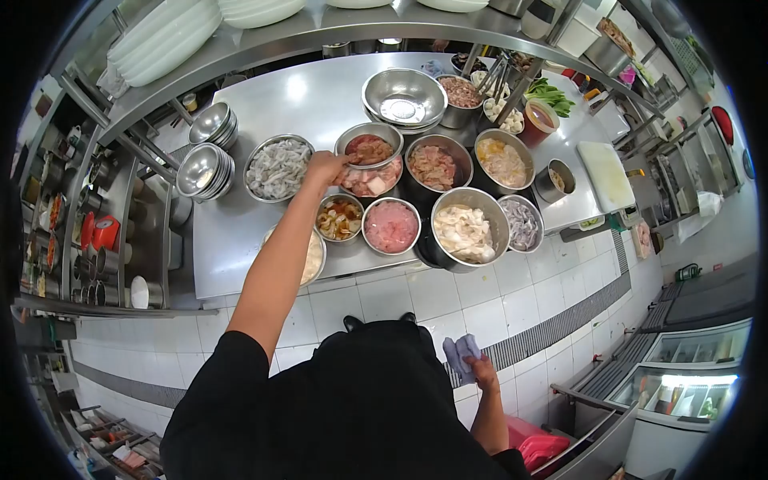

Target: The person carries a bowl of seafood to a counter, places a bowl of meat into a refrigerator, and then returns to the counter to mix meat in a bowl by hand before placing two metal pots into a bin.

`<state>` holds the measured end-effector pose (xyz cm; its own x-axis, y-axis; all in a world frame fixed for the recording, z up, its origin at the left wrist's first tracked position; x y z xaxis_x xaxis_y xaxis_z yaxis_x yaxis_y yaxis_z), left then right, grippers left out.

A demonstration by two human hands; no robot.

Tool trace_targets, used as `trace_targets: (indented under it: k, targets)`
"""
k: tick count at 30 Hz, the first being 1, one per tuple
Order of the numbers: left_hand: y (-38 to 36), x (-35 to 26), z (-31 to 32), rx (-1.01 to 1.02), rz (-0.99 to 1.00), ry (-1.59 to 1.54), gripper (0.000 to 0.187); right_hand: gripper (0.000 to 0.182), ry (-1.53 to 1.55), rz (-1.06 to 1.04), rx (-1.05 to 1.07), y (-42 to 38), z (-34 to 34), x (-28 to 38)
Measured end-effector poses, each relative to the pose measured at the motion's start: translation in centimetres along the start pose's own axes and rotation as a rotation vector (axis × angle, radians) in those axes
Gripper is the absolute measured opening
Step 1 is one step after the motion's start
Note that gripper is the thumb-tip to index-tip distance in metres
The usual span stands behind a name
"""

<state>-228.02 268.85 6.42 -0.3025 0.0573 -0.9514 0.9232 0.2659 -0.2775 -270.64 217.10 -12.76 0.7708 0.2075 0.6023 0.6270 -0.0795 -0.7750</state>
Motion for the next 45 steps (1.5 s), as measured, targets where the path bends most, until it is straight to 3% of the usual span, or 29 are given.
trace_targets:
  k: [6,8,13,16,19,20,22,27,29,32,37,39,40,42,45]
  targets:
    - [-2.2,-1.9,-0.1,-0.073,0.192,-0.177,0.021,0.037,-0.017,0.113,0.004,0.1,0.4,-3.8]
    - [-2.2,-2.4,-2.2,-0.075,0.201,-0.244,0.019,0.037,-0.028,0.119,-0.005,1.2,-0.7,-7.7]
    - [-4.1,-4.1,-9.6,-0.1,0.191,-0.304,0.013,0.029,-0.052,0.191,-0.013,-0.4,-0.5,-6.0]
    - [-4.7,-3.1,-14.7,-0.17,0.28,-0.212,0.012,0.028,0.087,-0.113,0.134,-0.4,-0.5,-4.3]
    - [-6.6,-1.1,-19.7,-0.315,0.298,-0.054,0.014,0.035,-0.049,-0.169,0.072,4.6,-1.9,-7.7]
    - [-7.8,-0.3,-21.3,-0.355,0.301,0.008,0.016,0.032,-0.137,-0.052,0.031,2.5,-1.3,-3.4]
    - [-11.3,0.9,-23.6,-0.478,0.285,-0.067,0.02,0.031,-0.157,-0.022,0.062,2.1,-1.0,0.0]
    - [-14.2,13.4,-32.3,-0.62,0.268,-0.178,0.011,0.028,-0.064,0.026,0.123,0.4,-0.7,4.1]
    - [-13.8,19.5,-34.7,-0.67,0.17,-0.238,0.01,0.035,0.014,0.029,0.104,1.1,-0.7,3.9]
    - [-15.5,20.2,-32.0,-0.738,0.017,-0.406,0.017,0.044,-0.132,0.028,0.096,3.1,-1.9,2.2]
    - [-14.6,23.0,-31.9,-0.645,-0.06,-0.417,0.028,0.042,-0.183,-0.035,0.051,2.6,-3.0,3.5]
    - [-14.5,22.1,-31.6,-0.876,0.046,-0.161,0.03,0.042,-0.25,-0.333,-0.004,1.7,-3.2,4.2]
    - [-14.5,21.3,-31.0,-0.853,0.04,-0.159,0.03,0.037,-0.064,-0.271,-0.048,1.9,-2.8,4.3]
    - [-17.0,14.8,-28.0,-1.155,0.326,0.315,0.038,0.036,0.054,-0.272,-0.149,2.5,-3.3,3.7]
    - [-19.1,8.7,-20.7,-1.021,0.484,0.096,0.028,0.035,0.069,-0.363,-0.338,3.4,-5.8,2.6]
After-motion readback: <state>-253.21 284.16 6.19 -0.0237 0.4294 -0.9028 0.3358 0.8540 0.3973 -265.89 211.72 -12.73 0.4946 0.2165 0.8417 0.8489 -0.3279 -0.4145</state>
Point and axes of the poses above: each hand's wrist, its own y-axis towards the middle knuckle, its own z-axis out of the palm, x = y × z, the point moved 2 cm from there along y, towards the middle knuckle, and after that the axes turned 11 degrees about -y, right-handed, at the moved point
